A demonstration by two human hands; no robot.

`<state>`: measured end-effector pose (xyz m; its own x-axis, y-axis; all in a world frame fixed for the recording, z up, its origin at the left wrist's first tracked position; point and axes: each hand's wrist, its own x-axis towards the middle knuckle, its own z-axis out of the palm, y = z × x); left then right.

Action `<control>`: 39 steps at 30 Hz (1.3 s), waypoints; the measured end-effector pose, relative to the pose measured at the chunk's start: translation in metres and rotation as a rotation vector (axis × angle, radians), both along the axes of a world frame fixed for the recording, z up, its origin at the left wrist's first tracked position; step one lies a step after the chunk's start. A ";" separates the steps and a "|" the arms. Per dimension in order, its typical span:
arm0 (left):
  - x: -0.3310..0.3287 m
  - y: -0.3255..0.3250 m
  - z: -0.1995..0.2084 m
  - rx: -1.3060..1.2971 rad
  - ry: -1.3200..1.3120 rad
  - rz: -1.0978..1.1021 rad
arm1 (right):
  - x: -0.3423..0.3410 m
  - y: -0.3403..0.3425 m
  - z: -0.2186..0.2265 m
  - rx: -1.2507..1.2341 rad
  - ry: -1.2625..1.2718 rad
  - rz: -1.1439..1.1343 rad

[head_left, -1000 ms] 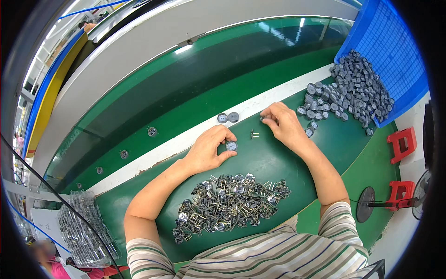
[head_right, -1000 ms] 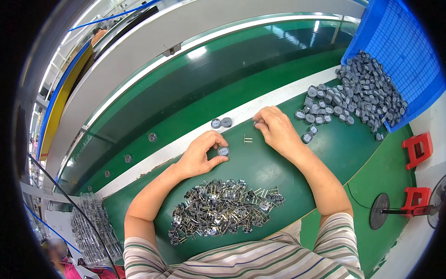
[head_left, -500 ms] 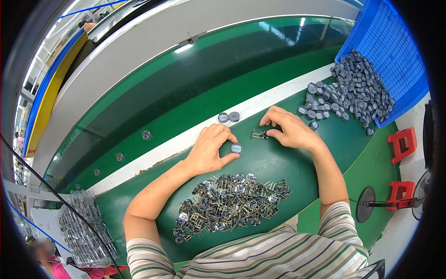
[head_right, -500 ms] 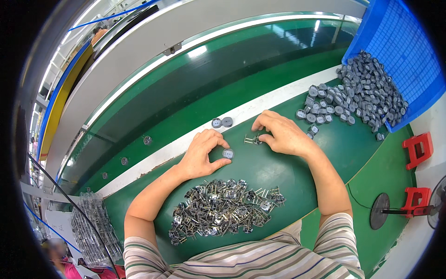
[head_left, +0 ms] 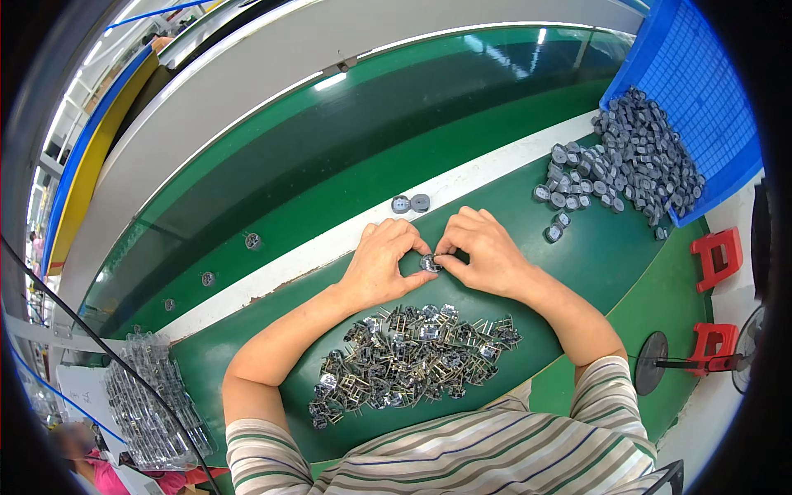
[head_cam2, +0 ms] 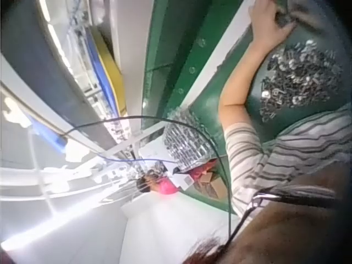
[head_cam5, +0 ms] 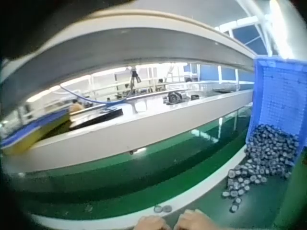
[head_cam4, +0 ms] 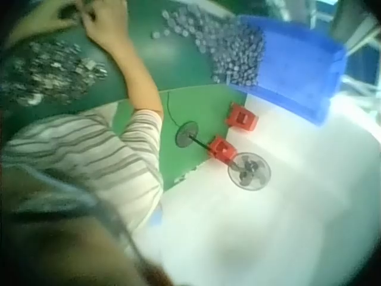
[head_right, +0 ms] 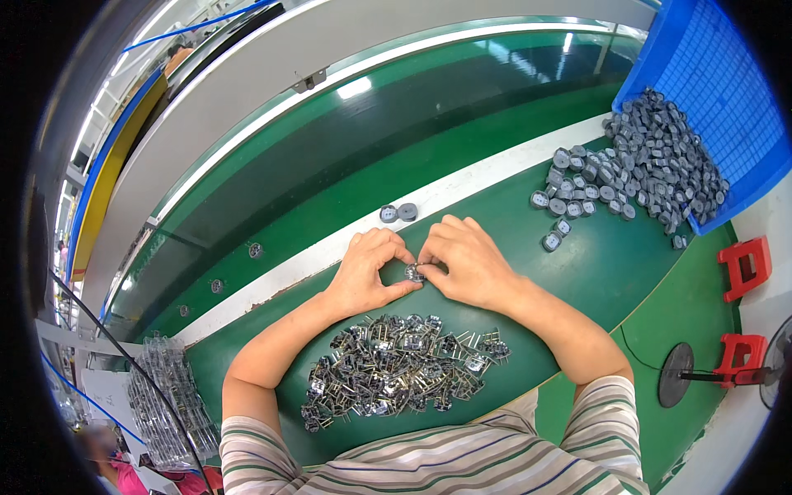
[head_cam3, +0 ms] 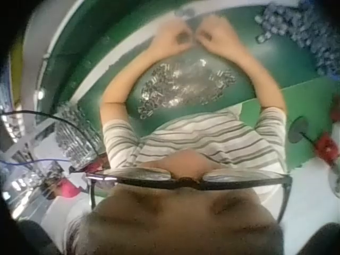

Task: The person assembles or sorts small plastic parts by hand on a factory assembly line, taking them from a blue bin.

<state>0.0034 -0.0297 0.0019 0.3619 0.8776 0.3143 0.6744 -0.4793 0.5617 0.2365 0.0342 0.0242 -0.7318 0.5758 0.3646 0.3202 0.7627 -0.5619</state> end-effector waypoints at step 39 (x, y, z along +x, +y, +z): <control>-0.089 0.045 -0.011 -0.145 0.064 0.692 | 0.014 0.025 0.000 -0.354 -0.018 0.003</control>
<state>-0.0856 0.0157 -0.0086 -0.2801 0.9441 0.1739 0.8308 0.1476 0.5367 0.2508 0.0591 0.0243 -0.7383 0.6618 0.1300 0.3303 0.5228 -0.7859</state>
